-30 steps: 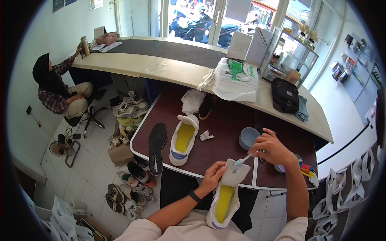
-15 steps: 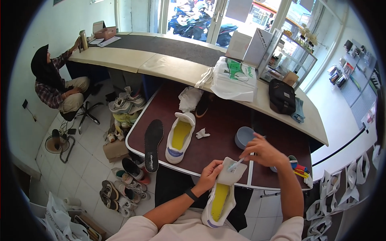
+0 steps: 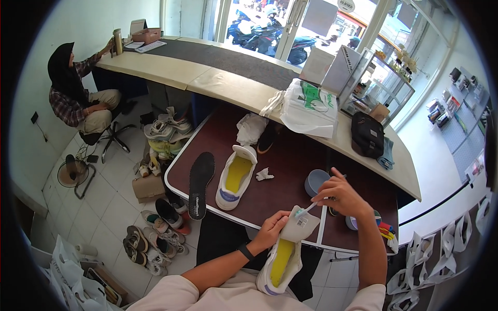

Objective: Apply glue to the heel area and inner sole of a shoe, then inspect and reassemble the shoe parts.

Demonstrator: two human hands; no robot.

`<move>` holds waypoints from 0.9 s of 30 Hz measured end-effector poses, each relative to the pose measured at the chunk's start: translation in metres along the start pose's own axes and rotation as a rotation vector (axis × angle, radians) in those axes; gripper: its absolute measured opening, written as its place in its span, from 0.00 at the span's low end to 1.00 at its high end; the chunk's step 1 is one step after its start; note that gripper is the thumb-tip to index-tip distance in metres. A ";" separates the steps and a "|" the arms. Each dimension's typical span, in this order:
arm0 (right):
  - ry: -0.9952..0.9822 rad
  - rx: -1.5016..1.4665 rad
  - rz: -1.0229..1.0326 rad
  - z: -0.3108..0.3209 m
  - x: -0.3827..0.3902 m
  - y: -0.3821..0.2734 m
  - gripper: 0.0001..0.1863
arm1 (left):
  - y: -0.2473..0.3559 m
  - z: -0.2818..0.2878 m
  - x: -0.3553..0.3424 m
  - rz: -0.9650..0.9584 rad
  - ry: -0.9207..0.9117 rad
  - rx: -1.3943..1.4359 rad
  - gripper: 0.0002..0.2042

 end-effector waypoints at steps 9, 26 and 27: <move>-0.009 -0.119 0.037 -0.005 -0.002 -0.003 0.09 | 0.007 -0.019 0.011 -0.011 -0.236 -0.061 0.25; 0.097 -0.225 0.035 -0.008 0.008 0.010 0.09 | 0.004 -0.020 0.010 0.035 -0.216 0.035 0.25; 0.087 -0.244 0.058 -0.009 0.008 0.008 0.09 | -0.001 -0.020 0.010 0.077 -0.218 0.049 0.25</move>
Point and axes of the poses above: each hand's wrist, its own x-axis away from the middle knuckle, its own z-axis out of the back of the hand, y = z × x, the point moved 10 cm from there along -x, towards the middle knuckle, and after that the axes turned 3 degrees about -y, right-handed, at the moved point
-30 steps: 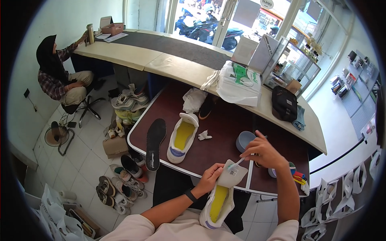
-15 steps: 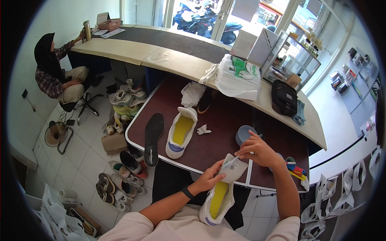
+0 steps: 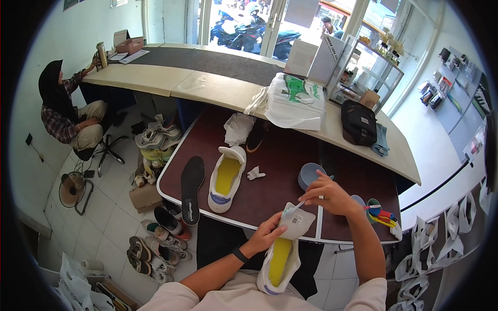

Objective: Apply glue to the heel area and inner sole of a shoe, then inspect and reassemble the shoe parts.

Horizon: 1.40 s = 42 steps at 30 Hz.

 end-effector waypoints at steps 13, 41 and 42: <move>0.082 0.096 0.032 0.003 0.005 -0.011 0.08 | -0.002 0.002 0.001 -0.032 -0.014 -0.059 0.24; 0.391 -0.259 -0.277 -0.008 0.075 0.022 0.09 | 0.014 0.003 0.002 -0.071 0.052 -0.191 0.21; 0.369 -0.266 -0.250 -0.012 0.081 0.016 0.09 | 0.016 0.002 0.004 -0.088 0.057 -0.217 0.20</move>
Point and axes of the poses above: each hand's wrist, its own x-axis away from the middle knuckle, its own z-axis out of the back of the hand, y = z × x, the point moved 10 cm from there along -x, towards the middle knuckle, and after that the axes turned 3 degrees about -y, right-handed, at the moved point
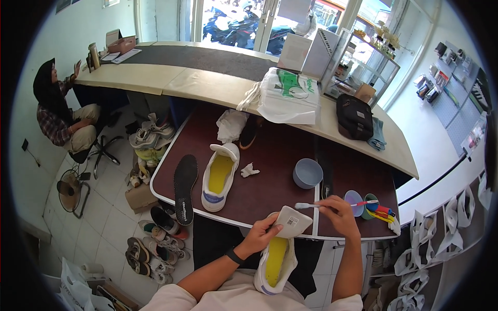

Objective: Apply glue to the heel area and inner sole of a shoe, then inspect and reassemble the shoe parts.

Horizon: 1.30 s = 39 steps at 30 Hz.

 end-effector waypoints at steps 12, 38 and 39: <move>0.384 -0.166 0.131 0.013 0.075 -0.051 0.10 | 0.079 -0.026 0.018 -0.250 -0.015 -0.432 0.21; 0.453 0.117 0.249 0.018 0.093 -0.058 0.13 | 0.062 -0.034 0.018 -0.162 -0.025 -0.464 0.14; 0.401 0.167 0.238 0.014 0.091 -0.058 0.12 | 0.057 -0.036 0.015 -0.101 -0.039 -0.459 0.14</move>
Point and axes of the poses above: each hand's wrist, its own x-axis away from the middle knuckle, its own z-axis out of the back of the hand, y = z × x, the point moved 10 cm from there along -x, towards the middle knuckle, and after that the axes turned 3 degrees about -y, right-handed, at the moved point
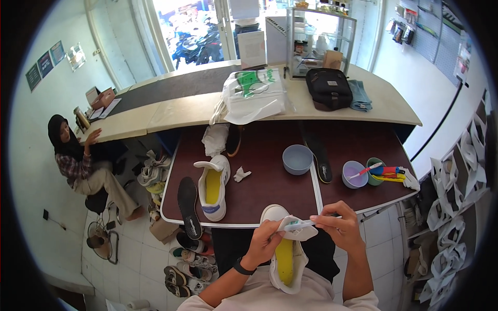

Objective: Apply glue to the heel area and inner sole of a shoe, then inspect and reassemble the shoe parts.

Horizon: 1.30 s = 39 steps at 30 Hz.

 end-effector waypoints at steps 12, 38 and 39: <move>0.098 -0.008 -0.009 0.012 -0.008 -0.005 0.14 | 0.016 0.006 -0.003 -0.033 0.047 -0.023 0.18; -0.011 0.038 -0.102 0.006 -0.026 0.023 0.07 | -0.041 0.012 -0.008 0.171 0.105 0.192 0.20; -0.004 0.086 -0.098 0.006 -0.029 0.026 0.06 | -0.056 0.009 -0.006 0.292 0.080 0.240 0.20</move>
Point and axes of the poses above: each hand's wrist, its own x-axis away from the middle knuckle, its own z-axis out of the back of the hand, y = z × x, the point moved 10 cm from there along -x, towards the middle knuckle, and after that the axes turned 3 degrees about -y, right-handed, at the moved point
